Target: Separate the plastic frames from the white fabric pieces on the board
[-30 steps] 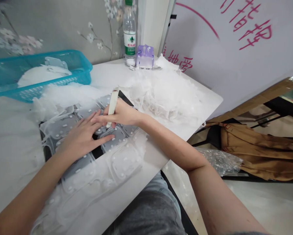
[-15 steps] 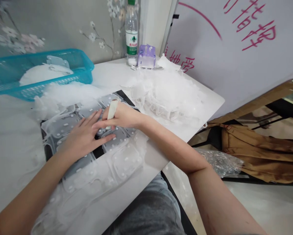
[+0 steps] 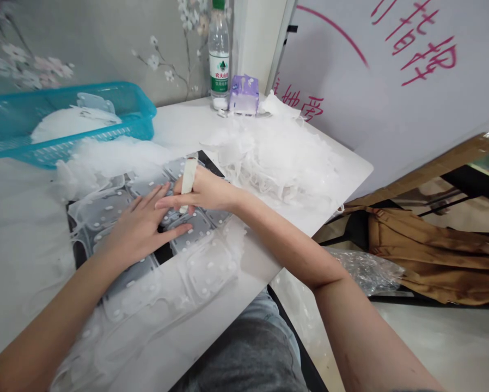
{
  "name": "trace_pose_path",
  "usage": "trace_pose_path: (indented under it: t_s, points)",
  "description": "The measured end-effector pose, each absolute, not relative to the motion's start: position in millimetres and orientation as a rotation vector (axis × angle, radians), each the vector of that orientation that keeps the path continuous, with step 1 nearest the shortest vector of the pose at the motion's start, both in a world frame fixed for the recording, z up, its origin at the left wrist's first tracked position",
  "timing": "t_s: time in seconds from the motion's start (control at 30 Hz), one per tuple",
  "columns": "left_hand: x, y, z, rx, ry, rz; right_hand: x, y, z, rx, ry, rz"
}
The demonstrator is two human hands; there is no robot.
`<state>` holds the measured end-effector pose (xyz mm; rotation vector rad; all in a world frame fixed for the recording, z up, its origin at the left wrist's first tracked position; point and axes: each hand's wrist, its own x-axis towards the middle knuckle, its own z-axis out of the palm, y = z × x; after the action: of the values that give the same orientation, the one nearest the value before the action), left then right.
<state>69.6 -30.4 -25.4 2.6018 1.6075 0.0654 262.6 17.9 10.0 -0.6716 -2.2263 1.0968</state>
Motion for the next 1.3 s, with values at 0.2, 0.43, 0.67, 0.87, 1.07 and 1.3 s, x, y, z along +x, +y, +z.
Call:
trace_pose_path:
  t_s: [0.2,0.43,0.67,0.87,1.07,1.3]
  points:
    - [70.6,-30.9,-23.3,2.575,1.623,0.083,258.6,19.0,0.0,-0.667,-2.179,1.104]
    - [70.7,-30.6,-23.6,2.572,1.626,0.09,260.6,17.8,7.9,-0.606,-2.278,1.056]
    - [69.8,-30.4,-25.8,2.597,1.608,0.11,259.1,15.6,8.2,-0.722,-2.219,1.085]
    - [71.2,-31.1,-22.3,2.535,1.618,0.107,254.6,11.0,6.4,-0.771,-2.061,1.142]
    - [71.9,-30.1,-21.3,2.506,1.626,0.043,252.9,10.1,6.0,-0.74,-1.995,1.146]
    - [72.4,-32.3,-20.2,2.602,1.595,0.124,252.2,11.1,2.4,-0.683,-1.999,1.091]
